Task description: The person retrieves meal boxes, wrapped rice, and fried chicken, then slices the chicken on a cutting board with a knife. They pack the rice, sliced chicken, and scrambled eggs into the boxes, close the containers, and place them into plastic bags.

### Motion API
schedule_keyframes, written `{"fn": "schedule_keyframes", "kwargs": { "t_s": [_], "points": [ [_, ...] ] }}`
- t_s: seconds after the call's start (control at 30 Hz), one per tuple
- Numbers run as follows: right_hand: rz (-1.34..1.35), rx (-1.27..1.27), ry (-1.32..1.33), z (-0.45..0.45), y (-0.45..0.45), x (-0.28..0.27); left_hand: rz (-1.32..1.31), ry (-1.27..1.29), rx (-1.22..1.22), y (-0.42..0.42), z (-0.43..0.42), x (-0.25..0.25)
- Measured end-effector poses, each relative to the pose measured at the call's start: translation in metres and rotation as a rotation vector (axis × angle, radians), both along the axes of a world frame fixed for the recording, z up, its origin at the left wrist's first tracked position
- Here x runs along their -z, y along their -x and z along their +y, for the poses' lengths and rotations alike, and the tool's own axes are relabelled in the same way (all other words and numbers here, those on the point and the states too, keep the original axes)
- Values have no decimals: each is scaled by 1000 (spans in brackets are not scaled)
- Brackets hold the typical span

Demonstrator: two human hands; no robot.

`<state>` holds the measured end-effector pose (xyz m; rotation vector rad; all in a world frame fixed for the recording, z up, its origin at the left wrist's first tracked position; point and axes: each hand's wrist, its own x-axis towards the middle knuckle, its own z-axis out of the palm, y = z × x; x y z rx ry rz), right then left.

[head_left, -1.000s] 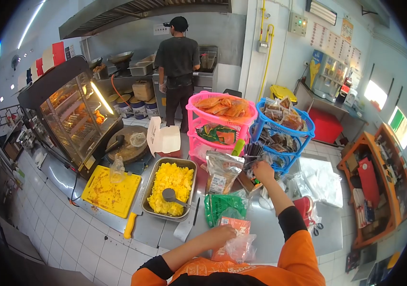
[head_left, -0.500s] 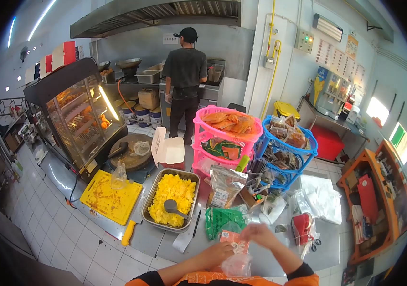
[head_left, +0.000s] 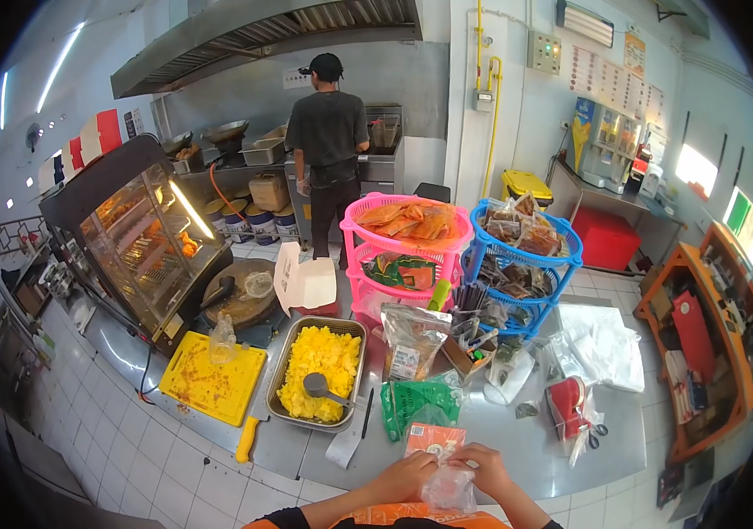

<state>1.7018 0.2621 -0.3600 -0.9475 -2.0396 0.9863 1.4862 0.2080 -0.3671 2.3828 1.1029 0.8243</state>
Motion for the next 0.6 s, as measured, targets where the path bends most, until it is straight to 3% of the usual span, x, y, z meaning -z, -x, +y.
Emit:
{"fn": "schedule_keyframes", "kwargs": {
  "t_s": [0.1,0.3,0.4,0.47,0.53,0.6],
  "points": [
    [-89,-133,-174,3,4,-19,0,26,6,0,-1,-4],
    [-274,-137,-420,7,3,-26,67,-120,-47,2,-2,-9],
    [-254,180,-419,16,-7,-7,127,-239,-181,5,-4,-21],
    [-60,358,-107,13,-7,-4,117,-261,-226,-3,-7,-29],
    [309,374,219,4,9,7,95,-248,-238,-6,-7,-34],
    [478,187,363,-13,22,15,-1,-137,-185,-7,-7,-34]
  ]
}}
